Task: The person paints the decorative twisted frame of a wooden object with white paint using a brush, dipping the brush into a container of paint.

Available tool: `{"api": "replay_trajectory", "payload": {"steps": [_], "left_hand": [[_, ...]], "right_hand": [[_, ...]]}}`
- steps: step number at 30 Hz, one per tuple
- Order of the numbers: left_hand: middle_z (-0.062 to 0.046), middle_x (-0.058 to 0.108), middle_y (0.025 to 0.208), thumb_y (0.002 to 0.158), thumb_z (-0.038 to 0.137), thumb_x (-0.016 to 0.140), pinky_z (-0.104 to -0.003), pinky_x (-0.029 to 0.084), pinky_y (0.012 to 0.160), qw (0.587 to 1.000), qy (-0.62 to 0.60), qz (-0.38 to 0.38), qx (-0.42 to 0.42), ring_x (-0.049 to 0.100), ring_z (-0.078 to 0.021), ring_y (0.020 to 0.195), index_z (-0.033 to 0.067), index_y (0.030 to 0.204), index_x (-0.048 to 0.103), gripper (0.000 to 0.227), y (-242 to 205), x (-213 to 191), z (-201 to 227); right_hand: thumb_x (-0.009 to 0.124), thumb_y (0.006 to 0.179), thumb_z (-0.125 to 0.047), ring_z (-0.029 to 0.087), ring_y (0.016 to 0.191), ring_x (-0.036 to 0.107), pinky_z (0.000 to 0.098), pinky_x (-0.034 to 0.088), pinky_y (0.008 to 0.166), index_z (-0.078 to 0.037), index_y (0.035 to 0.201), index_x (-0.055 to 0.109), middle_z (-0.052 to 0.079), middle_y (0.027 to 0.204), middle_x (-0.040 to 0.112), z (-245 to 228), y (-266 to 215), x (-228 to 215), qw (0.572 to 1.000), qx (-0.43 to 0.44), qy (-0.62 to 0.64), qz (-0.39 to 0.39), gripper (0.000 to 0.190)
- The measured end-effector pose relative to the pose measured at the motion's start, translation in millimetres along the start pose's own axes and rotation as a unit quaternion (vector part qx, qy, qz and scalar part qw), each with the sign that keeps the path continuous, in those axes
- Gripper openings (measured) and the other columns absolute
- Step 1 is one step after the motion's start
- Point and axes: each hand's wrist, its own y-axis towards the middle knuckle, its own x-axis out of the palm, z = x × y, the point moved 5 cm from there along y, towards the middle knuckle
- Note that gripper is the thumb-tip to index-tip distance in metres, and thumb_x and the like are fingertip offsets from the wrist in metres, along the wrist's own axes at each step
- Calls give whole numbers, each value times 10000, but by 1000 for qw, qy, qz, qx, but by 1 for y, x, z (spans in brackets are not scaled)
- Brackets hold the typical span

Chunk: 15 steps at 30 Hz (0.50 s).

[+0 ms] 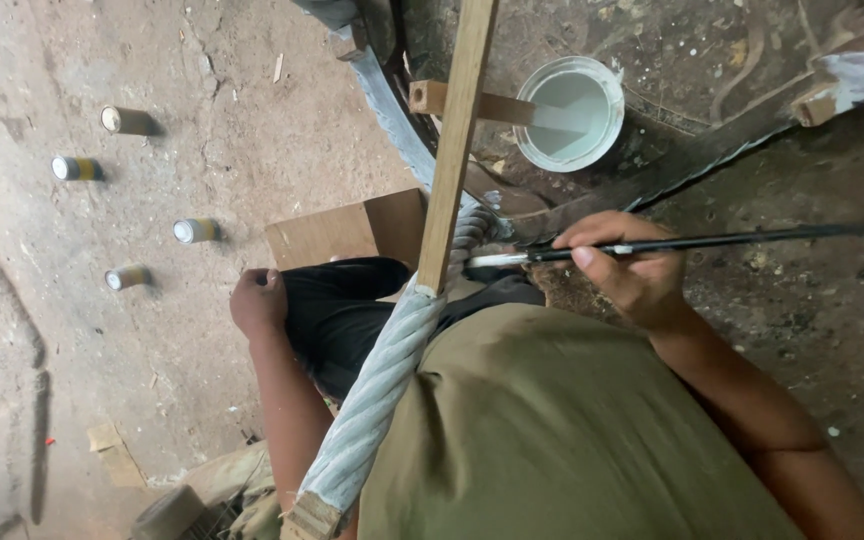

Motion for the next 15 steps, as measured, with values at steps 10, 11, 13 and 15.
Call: {"api": "replay_trajectory", "payload": {"steps": [10,11,13,15], "left_hand": [[-186,750,1002,950,398,628,-545,534,920,1000,6,29,2,694,-449,1021,139,1108,776,337,-2,11,-21],[-186,749,999,953,402,626,-544,534,921,1000,7,29,3,695,-448,1020,139,1101,777,338,-1,12,-24],[-185,749,996,955,406,624,-543,533,923,1000,9,30,1,695,-447,1018,139,1095,778,339,-2,10,-23],[-185,746,999,954,371,638,-537,532,923,999,-8,34,3,694,-446,1022,125,1100,778,318,-8,5,-20]], "right_hand": [[650,971,-63,306,706,754,389,635,652,95,928,654,276,901,718,-11,10,1,997,-11,78,19,164],[669,958,-38,310,695,752,392,623,629,101,917,658,278,896,718,-4,9,-3,999,-17,48,9,145],[689,944,-13,313,684,750,395,612,605,106,907,662,281,891,718,1,9,-8,1000,-23,19,-5,127],[652,971,-53,286,682,738,354,596,602,93,901,666,264,888,720,-3,6,-13,1000,-14,21,18,163]]}}
